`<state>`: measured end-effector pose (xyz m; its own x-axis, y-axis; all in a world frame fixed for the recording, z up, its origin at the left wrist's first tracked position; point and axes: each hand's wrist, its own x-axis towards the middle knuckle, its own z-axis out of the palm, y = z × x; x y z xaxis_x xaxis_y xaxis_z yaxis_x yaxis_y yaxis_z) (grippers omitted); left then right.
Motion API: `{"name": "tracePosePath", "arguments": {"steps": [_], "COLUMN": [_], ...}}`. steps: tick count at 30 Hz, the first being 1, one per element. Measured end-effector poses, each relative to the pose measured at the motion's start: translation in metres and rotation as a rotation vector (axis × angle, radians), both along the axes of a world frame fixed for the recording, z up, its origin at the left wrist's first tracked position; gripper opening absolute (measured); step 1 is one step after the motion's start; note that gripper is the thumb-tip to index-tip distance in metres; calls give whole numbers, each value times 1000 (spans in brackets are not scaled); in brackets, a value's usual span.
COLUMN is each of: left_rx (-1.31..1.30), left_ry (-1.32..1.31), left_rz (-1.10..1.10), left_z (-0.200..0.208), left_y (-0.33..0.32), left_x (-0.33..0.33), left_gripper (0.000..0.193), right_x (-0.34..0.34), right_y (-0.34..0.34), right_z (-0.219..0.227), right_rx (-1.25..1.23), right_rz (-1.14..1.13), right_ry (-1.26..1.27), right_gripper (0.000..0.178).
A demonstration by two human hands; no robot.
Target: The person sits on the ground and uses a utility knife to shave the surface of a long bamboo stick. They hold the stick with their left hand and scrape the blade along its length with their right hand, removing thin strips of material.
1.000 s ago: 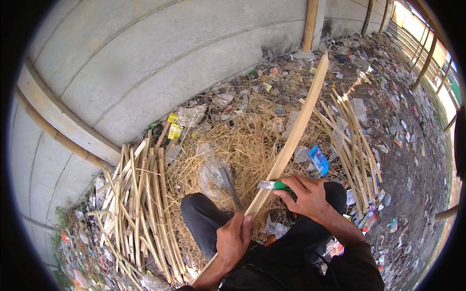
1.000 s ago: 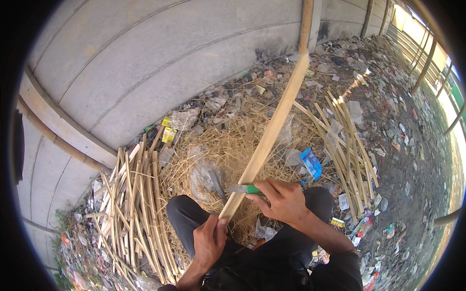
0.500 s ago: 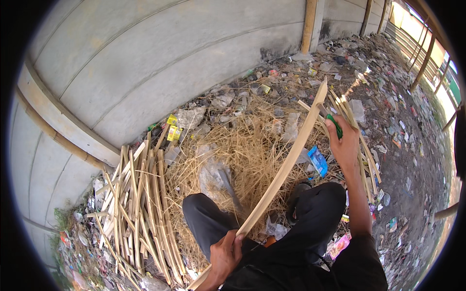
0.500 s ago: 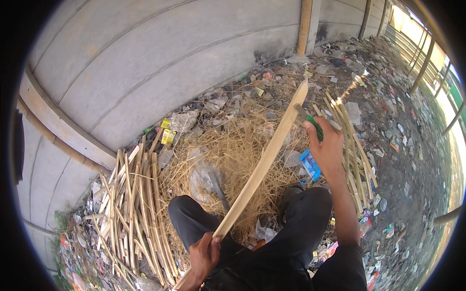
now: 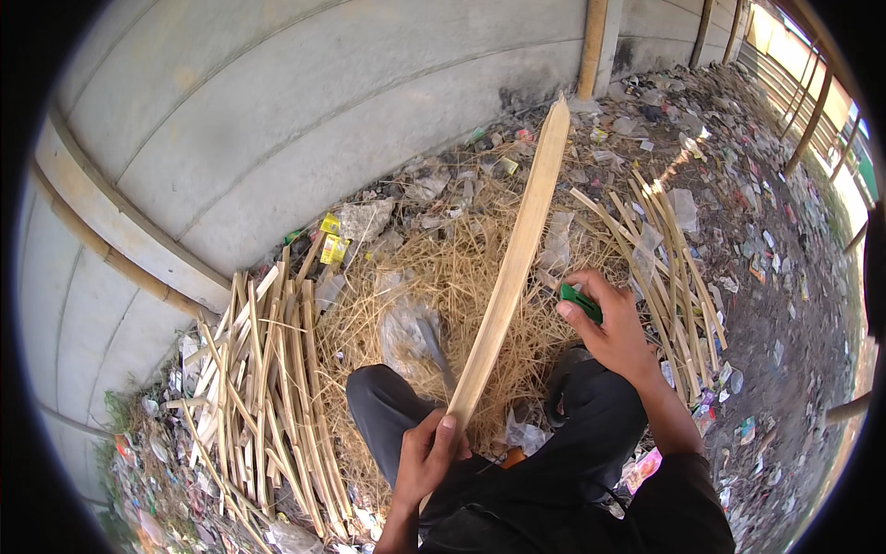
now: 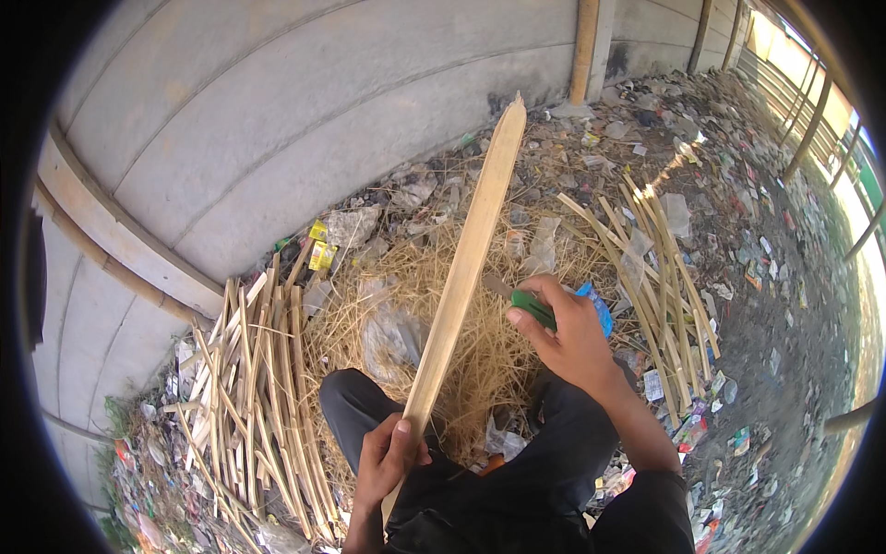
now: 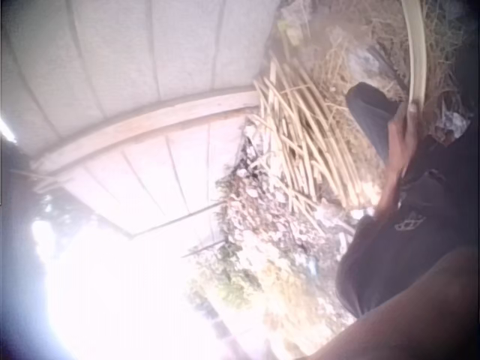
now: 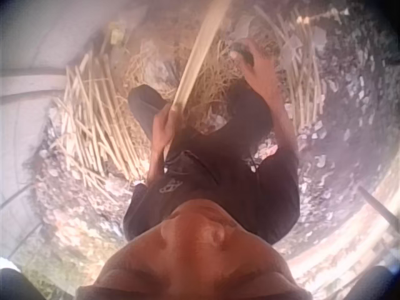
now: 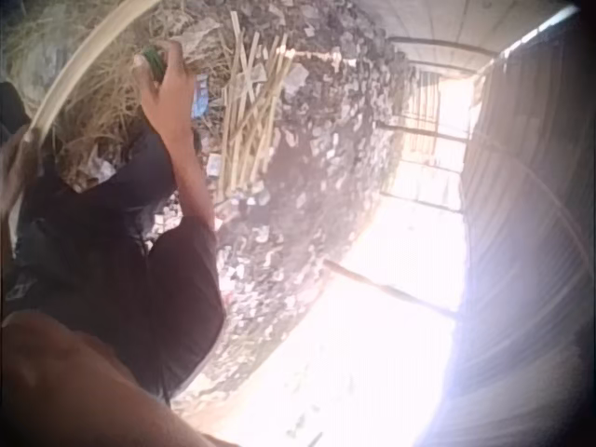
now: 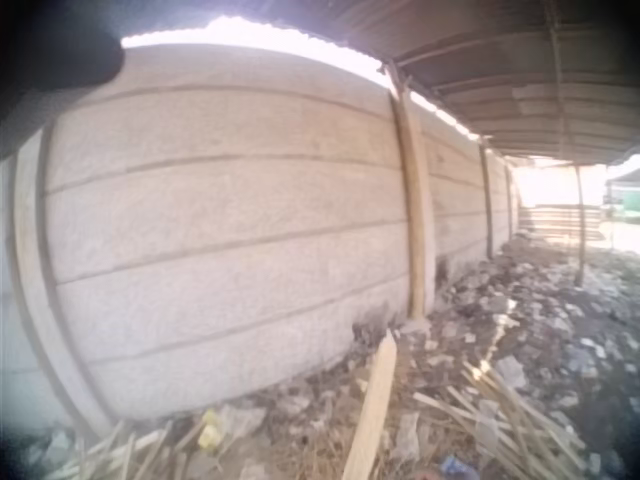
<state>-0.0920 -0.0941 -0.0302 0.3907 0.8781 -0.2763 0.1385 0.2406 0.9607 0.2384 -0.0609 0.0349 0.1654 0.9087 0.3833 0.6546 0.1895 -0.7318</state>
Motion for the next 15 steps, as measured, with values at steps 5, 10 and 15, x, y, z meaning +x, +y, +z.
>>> {"name": "tracePosePath", "arguments": {"steps": [5, 10, 15], "left_rx": [-111, -139, -108], "left_ry": [-142, -144, -144], "left_rz": [-55, -125, -229], "left_z": [-5, -1, -11], "left_y": [8, 11, 16], "left_x": [4, 9, 3], "left_gripper": [48, 49, 45], "right_x": [-13, -19, -19], "right_y": [-9, -4, -2], "right_z": [-13, -31, -35], "right_rx": [-8, -108, -164], "right_rz": [67, 158, 115], "right_ry": [128, 495, 579], "right_gripper": [32, 31, 26]}}
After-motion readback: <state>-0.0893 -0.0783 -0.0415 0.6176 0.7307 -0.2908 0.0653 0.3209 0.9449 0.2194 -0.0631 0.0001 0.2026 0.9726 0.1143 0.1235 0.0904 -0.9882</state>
